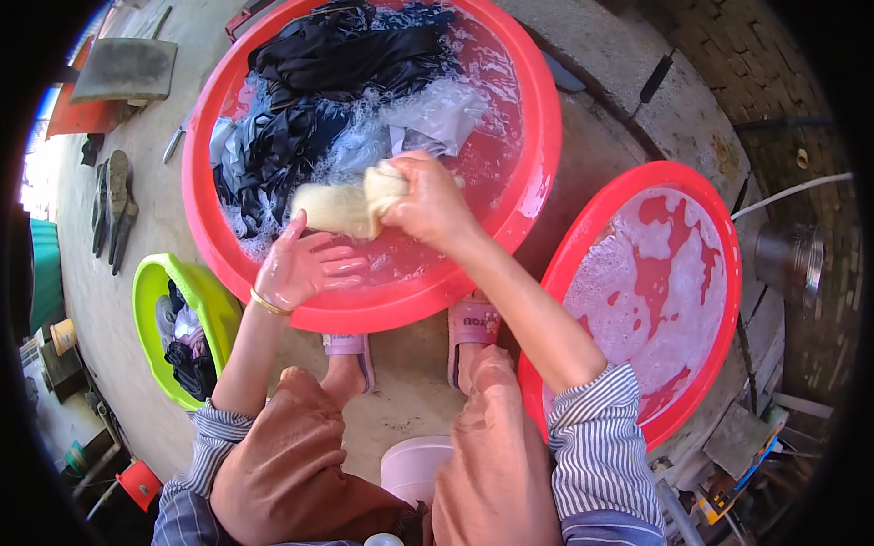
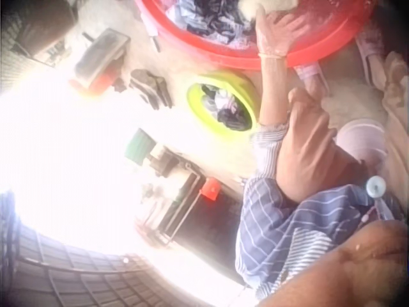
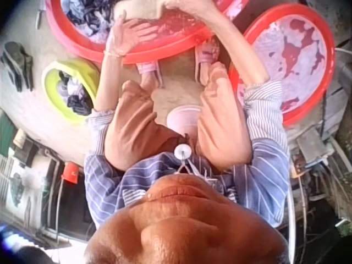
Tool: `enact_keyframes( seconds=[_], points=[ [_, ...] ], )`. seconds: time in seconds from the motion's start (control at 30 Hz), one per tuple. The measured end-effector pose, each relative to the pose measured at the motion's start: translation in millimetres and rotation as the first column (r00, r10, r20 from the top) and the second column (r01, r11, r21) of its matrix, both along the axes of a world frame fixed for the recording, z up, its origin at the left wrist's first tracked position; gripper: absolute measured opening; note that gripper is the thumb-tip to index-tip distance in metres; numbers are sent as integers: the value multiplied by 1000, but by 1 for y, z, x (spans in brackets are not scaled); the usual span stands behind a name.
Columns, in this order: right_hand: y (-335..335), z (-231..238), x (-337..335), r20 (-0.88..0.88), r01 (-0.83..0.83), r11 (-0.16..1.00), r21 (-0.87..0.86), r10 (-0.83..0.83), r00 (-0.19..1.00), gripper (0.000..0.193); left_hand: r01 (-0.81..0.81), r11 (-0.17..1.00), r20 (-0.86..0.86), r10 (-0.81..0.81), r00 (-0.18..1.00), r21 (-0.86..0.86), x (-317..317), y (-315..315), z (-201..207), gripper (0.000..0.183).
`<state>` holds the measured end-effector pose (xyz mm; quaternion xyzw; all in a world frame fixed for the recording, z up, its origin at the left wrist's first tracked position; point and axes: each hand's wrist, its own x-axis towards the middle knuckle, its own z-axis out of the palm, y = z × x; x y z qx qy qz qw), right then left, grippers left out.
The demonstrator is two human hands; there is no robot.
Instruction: The person washes clothes by hand in a basin of soapy water, wringing out each piece of clothing and placing it into a plastic basket.
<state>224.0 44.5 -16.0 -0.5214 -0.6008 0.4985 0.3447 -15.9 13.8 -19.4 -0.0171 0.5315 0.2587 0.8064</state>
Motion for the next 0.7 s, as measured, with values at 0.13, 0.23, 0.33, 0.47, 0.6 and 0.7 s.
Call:
enact_keyframes(
  seconds=[0.13, 0.23, 0.33, 0.47, 0.6, 0.7],
  points=[
    [-23, 87, -36, -275, -95, 973, 211, 152, 949, 40, -387, 922, 785, 255, 565, -21, 23, -8, -3, 60],
    [-42, 115, -52, -553, -160, 957, 243, 272, 788, 42, -360, 864, 733, -15, 680, 352, 41, -17, 48, 47],
    [-65, 127, -64, -556, -311, 896, 316, 441, 705, 43, -310, 875, 522, 79, 850, 373, 59, -30, 115, 34],
    [-75, 117, -49, -611, -428, 857, 288, 508, 607, 44, 229, 477, -190, -128, 973, 848, 52, -9, 78, 39],
    [-45, 114, -2, -834, -232, 967, -103, 43, 551, 48, -470, 818, 634, 175, 753, 332, -32, -34, -42, 38],
    [-10, 40, 41, -771, 122, 936, -330, -342, 537, 36, -358, 904, 322, 276, 906, 233, 23, -10, 17, 36]
  ],
)
